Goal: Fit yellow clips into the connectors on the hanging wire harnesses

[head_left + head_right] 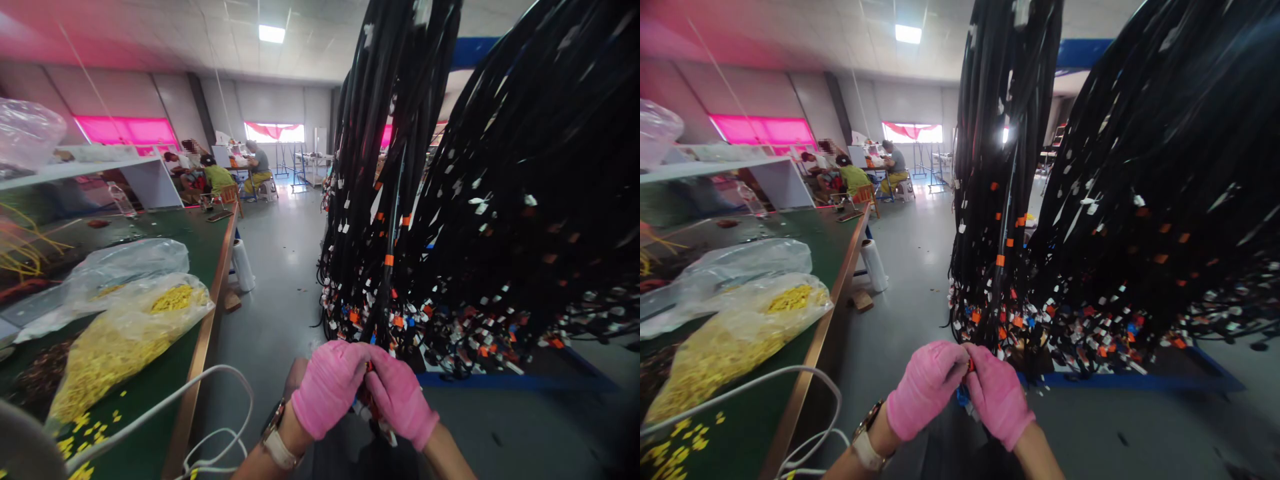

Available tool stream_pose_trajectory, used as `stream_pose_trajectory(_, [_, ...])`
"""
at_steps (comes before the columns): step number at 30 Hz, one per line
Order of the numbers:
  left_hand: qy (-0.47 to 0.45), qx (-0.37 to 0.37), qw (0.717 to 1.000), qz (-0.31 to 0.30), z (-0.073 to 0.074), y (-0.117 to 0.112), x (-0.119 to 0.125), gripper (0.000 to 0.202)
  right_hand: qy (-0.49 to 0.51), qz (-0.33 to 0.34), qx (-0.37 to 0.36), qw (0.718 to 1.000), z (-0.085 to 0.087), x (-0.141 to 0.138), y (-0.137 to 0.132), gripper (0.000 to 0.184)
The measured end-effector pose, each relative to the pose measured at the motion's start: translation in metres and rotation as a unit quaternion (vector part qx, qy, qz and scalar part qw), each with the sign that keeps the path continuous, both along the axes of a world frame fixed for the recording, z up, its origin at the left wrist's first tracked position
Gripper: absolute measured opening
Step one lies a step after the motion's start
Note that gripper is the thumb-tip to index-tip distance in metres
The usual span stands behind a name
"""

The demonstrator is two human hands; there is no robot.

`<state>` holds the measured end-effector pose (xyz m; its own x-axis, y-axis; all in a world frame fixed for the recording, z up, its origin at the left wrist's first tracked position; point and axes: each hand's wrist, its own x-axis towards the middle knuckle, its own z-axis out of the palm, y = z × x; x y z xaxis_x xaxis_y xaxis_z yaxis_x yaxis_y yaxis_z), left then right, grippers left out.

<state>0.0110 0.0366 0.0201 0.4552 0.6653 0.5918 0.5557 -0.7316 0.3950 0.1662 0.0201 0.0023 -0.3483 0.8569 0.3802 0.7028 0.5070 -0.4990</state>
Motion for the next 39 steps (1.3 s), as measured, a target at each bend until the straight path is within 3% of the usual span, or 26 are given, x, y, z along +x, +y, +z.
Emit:
stream_pose_trajectory(12, [0.009,-0.061,0.998,0.003,-0.002,0.000,-0.001,0.014,0.004,0.004,-0.010,1.000,-0.002,-0.001,0.002,0.034])
stream_pose_trajectory(15, [-0.011,-0.124,0.992,0.008,0.003,-0.001,-0.002,0.012,-0.009,0.003,-0.022,1.000,-0.002,-0.003,0.003,0.033])
stream_pose_trajectory(17, [-0.072,-0.196,0.978,0.005,0.006,-0.001,-0.002,0.013,-0.015,0.008,-0.020,1.000,-0.001,-0.003,0.002,0.032])
stream_pose_trajectory(19, [-0.170,-0.285,0.943,0.001,0.006,0.002,-0.003,0.017,-0.015,0.016,-0.012,1.000,-0.001,-0.003,0.001,0.031])
stream_pose_trajectory(21, [-0.264,-0.384,0.884,-0.022,0.003,0.006,-0.005,0.026,-0.009,0.025,-0.010,1.000,0.001,-0.003,0.000,0.030])
stream_pose_trajectory(24, [-0.328,-0.507,0.788,-0.124,-0.008,0.013,-0.008,0.042,0.013,0.045,-0.018,0.999,0.005,-0.005,-0.002,0.025])
stream_pose_trajectory(26, [-0.342,-0.537,0.748,-0.187,-0.015,0.014,-0.007,0.047,0.031,0.056,-0.024,0.998,0.007,-0.006,-0.003,0.021])
stream_pose_trajectory(28, [-0.355,-0.525,0.747,-0.204,-0.018,0.012,-0.004,0.045,0.042,0.057,-0.030,0.997,0.008,-0.005,-0.003,0.018])
stream_pose_trajectory(32, [-0.364,-0.484,0.777,-0.169,-0.017,0.006,0.003,0.038,0.050,0.054,-0.027,0.997,0.010,-0.003,-0.004,0.015])
stream_pose_trajectory(39, [-0.384,-0.492,0.769,-0.138,-0.013,0.001,0.006,0.036,0.048,0.043,-0.043,0.997,0.015,-0.005,-0.006,0.016])
